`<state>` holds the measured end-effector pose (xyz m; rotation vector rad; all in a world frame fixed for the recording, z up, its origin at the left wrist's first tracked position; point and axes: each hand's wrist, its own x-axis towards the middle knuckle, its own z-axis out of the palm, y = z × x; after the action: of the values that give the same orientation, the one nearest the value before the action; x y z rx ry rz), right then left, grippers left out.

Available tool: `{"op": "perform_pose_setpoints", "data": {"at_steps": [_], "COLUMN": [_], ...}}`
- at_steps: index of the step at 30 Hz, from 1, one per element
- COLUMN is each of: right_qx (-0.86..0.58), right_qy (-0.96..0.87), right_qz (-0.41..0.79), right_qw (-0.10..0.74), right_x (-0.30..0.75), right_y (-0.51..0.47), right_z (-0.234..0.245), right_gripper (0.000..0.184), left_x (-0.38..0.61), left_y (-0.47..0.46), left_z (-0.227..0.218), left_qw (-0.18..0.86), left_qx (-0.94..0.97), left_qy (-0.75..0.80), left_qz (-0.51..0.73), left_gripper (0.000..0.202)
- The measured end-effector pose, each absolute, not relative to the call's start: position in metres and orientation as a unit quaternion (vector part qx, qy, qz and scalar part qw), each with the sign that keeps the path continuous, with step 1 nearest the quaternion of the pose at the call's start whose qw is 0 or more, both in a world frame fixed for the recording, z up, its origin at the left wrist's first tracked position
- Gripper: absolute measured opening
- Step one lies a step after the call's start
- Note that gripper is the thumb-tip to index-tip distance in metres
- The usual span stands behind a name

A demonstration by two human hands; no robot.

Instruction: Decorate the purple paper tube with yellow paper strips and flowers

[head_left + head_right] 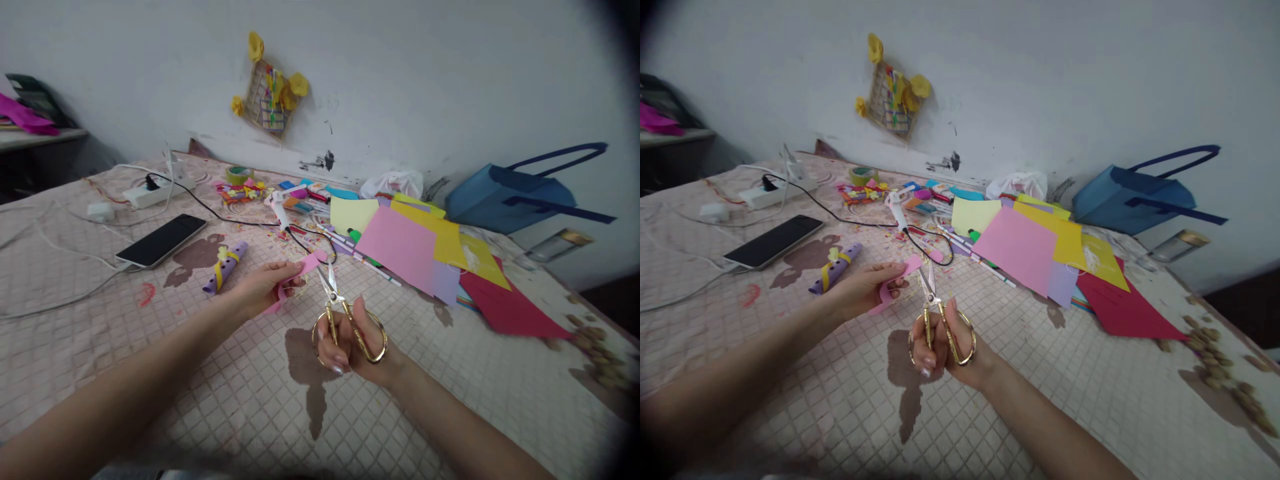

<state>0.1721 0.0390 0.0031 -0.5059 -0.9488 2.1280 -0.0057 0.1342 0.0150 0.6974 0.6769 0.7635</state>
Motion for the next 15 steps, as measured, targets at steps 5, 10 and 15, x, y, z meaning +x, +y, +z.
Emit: {"op": "perform_pose_setpoints", "data": {"at_steps": [5, 10, 15], "right_qx": [-0.196, -0.230, -0.236], "right_qy": [-0.367, -0.367, -0.371], "right_qz": [0.829, 0.806, 0.794], "right_qw": [0.374, 0.403, 0.419], "right_x": [0.1727, 0.1707, 0.1692], "right_y": [0.0383, 0.0376, 0.0367], "right_z": [0.0041, 0.0073, 0.0082], "right_gripper": [0.069, 0.064, 0.057], "left_x": [-0.0038, -0.0018, -0.0024], "left_y": [0.1303, 0.1268, 0.1276], "left_z": [0.0154, 0.0152, 0.0125], "left_qw": [0.788, 0.765, 0.741], "left_qx": [0.398, 0.447, 0.476], "left_qy": [0.330, 0.329, 0.336], "left_qz": [0.334, 0.326, 0.334], "left_gripper": [0.021, 0.023, 0.023]}}
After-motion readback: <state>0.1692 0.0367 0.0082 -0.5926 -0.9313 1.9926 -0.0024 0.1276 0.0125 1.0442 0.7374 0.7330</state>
